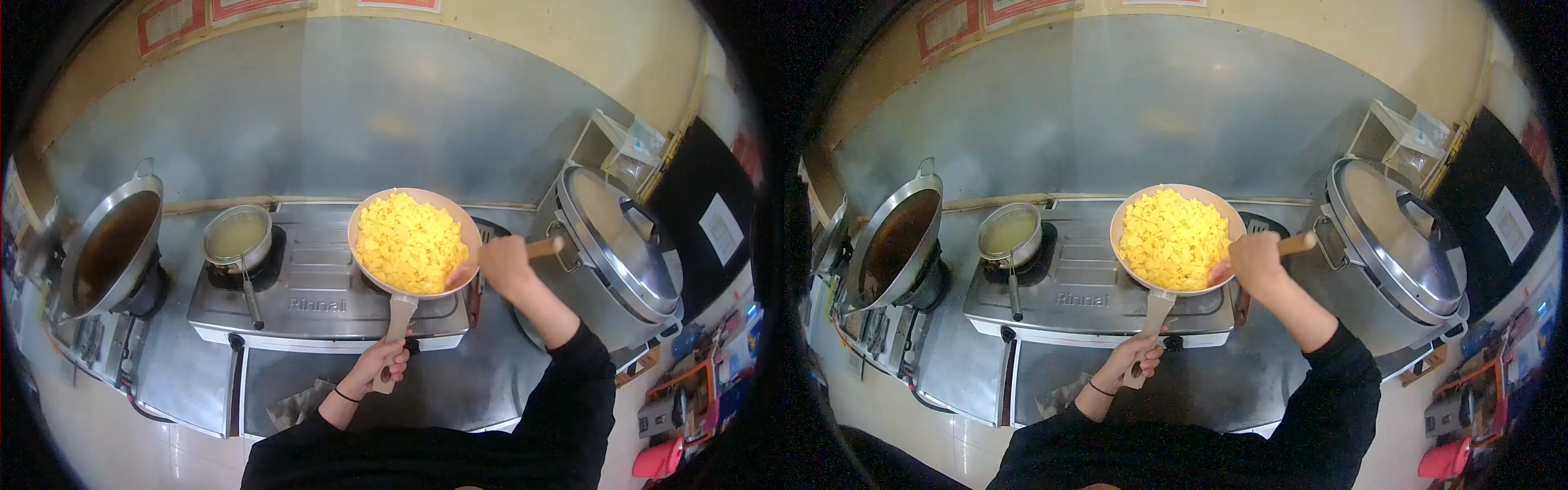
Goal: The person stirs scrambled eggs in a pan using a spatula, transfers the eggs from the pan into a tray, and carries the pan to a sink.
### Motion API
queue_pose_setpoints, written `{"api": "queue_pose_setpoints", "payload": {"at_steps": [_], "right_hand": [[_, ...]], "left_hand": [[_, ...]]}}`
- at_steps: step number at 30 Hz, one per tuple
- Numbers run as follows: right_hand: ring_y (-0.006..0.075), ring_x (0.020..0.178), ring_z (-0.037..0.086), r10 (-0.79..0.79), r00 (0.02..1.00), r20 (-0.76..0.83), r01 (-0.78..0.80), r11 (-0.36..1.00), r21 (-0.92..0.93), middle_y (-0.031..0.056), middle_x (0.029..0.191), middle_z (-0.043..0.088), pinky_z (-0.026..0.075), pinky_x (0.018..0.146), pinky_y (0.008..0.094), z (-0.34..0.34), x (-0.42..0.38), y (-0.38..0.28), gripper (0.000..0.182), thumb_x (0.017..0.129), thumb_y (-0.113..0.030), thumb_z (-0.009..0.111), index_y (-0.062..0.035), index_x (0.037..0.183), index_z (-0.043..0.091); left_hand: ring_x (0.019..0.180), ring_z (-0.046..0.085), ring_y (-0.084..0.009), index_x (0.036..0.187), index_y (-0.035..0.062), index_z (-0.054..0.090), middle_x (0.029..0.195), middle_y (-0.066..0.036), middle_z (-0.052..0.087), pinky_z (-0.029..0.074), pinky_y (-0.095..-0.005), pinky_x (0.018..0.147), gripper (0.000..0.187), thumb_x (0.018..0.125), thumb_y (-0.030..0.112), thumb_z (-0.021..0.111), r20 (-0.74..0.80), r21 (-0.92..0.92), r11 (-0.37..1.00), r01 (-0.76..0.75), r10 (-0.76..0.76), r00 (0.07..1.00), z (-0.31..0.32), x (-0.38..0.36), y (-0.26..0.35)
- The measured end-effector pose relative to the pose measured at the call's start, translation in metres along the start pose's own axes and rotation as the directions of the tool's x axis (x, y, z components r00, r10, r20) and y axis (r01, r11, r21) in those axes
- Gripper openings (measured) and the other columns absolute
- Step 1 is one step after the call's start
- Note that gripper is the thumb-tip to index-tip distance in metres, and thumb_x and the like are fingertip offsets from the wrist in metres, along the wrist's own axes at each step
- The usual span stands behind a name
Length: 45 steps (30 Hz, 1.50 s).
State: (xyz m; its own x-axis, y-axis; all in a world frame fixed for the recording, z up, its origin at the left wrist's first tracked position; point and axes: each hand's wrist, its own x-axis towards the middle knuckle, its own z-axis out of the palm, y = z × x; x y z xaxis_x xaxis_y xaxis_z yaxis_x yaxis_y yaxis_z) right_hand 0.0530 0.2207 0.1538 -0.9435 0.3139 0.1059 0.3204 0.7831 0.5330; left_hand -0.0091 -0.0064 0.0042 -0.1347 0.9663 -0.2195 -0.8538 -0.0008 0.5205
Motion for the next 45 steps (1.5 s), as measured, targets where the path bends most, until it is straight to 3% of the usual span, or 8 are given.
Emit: {"api": "queue_pose_setpoints", "payload": {"at_steps": [9, 17, 21, 24, 25, 29, 41, 45], "right_hand": [[0.0195, 0.060, 0.060, 0.310, 0.918, -0.248, -0.276, 0.947, 0.163, 0.0072, 0.068, 0.060, 0.046, 0.048, 0.0291, 0.113, 0.065, -0.013, 0.009, 0.069, -0.014, 0.054, -0.0099, 0.068, 0.062], [0.0212, 0.080, 0.061, 0.282, 0.941, 0.188, -0.296, 0.954, 0.047, 0.0095, 0.085, 0.063, 0.046, 0.062, 0.0319, -0.029, 0.066, 0.017, 0.016, 0.073, -0.016, 0.052, -0.0118, 0.082, 0.065], [0.0252, 0.072, 0.061, 0.152, 0.832, 0.533, -0.108, 0.988, -0.113, 0.0045, 0.086, 0.063, 0.045, 0.053, 0.0413, 0.015, 0.119, 0.013, 0.022, 0.071, -0.020, 0.057, -0.0123, 0.090, 0.066], [0.0270, 0.075, 0.060, 0.146, 0.806, 0.574, -0.178, 0.984, 0.000, 0.0060, 0.088, 0.063, 0.045, 0.056, 0.0445, 0.057, 0.131, 0.007, 0.023, 0.071, -0.020, 0.057, -0.0116, 0.092, 0.065], [0.0279, 0.080, 0.060, 0.246, 0.824, 0.510, -0.343, 0.934, 0.104, 0.0096, 0.090, 0.062, 0.046, 0.062, 0.0433, 0.099, 0.144, 0.012, 0.024, 0.072, -0.022, 0.056, -0.0093, 0.091, 0.064], [0.0318, 0.078, 0.058, 0.272, 0.949, 0.162, -0.316, 0.807, 0.498, 0.0170, 0.084, 0.060, 0.046, 0.067, 0.0391, 0.133, 0.125, 0.019, 0.034, 0.071, -0.039, 0.057, -0.0070, 0.080, 0.063], [0.0272, 0.059, 0.056, 0.116, 0.921, -0.373, 0.040, 0.922, 0.386, 0.0105, 0.066, 0.053, 0.044, 0.052, 0.0379, 0.104, 0.036, -0.003, 0.024, 0.069, -0.018, 0.059, -0.0116, 0.092, 0.056], [0.0263, 0.058, 0.056, 0.063, 0.929, -0.363, 0.098, 0.907, 0.409, 0.0096, 0.069, 0.052, 0.045, 0.051, 0.0361, 0.050, -0.007, 0.009, 0.028, 0.068, -0.014, 0.059, -0.0124, 0.096, 0.058]], "left_hand": [[0.048, 0.038, -0.0074, 0.115, 0.0122, 0.037, 0.064, 0.000, 0.039, 0.035, -0.0219, 0.043, 0.031, 0.086, 0.020, 0.044, -0.001, -0.013, 1.000, -0.004, 0.004, 1.000, 0.003, -0.003, -0.001], [0.048, 0.038, -0.0076, 0.114, 0.0112, 0.037, 0.064, 0.000, 0.039, 0.036, -0.0219, 0.043, 0.030, 0.086, 0.020, 0.044, 0.025, -0.020, 1.000, -0.025, 0.025, 0.999, -0.001, 0.001, -0.001], [0.049, 0.039, -0.0080, 0.114, 0.0110, 0.037, 0.063, 0.000, 0.039, 0.036, -0.0219, 0.043, 0.031, 0.086, 0.020, 0.045, 0.035, -0.030, 0.999, -0.018, 0.019, 0.999, -0.001, 0.001, -0.001], [0.049, 0.040, -0.0085, 0.113, 0.0114, 0.037, 0.063, -0.001, 0.039, 0.036, -0.0223, 0.044, 0.030, 0.086, 0.020, 0.045, 0.021, -0.008, 1.000, -0.004, 0.004, 1.000, 0.001, -0.001, 0.000], [0.049, 0.040, -0.0087, 0.113, 0.0117, 0.037, 0.063, -0.001, 0.039, 0.036, -0.0224, 0.044, 0.029, 0.086, 0.020, 0.045, 0.017, 0.001, 1.000, -0.004, 0.004, 1.000, 0.002, 0.000, 0.001], [0.050, 0.040, -0.0089, 0.111, 0.0122, 0.037, 0.064, -0.001, 0.040, 0.037, -0.0229, 0.045, 0.026, 0.086, 0.018, 0.044, 0.021, 0.042, 0.999, 0.015, -0.016, 1.000, 0.002, -0.002, 0.003], [0.048, 0.036, -0.0075, 0.110, 0.0135, 0.039, 0.062, 0.000, 0.039, 0.036, -0.0229, 0.044, 0.025, 0.086, 0.017, 0.044, -0.020, 0.055, 0.999, -0.001, 0.002, 1.000, 0.004, -0.002, 0.004], [0.047, 0.036, -0.0075, 0.110, 0.0136, 0.040, 0.062, 0.000, 0.038, 0.036, -0.0227, 0.043, 0.025, 0.086, 0.018, 0.044, -0.029, 0.032, 0.999, -0.002, 0.003, 1.000, 0.006, -0.003, 0.004]]}}
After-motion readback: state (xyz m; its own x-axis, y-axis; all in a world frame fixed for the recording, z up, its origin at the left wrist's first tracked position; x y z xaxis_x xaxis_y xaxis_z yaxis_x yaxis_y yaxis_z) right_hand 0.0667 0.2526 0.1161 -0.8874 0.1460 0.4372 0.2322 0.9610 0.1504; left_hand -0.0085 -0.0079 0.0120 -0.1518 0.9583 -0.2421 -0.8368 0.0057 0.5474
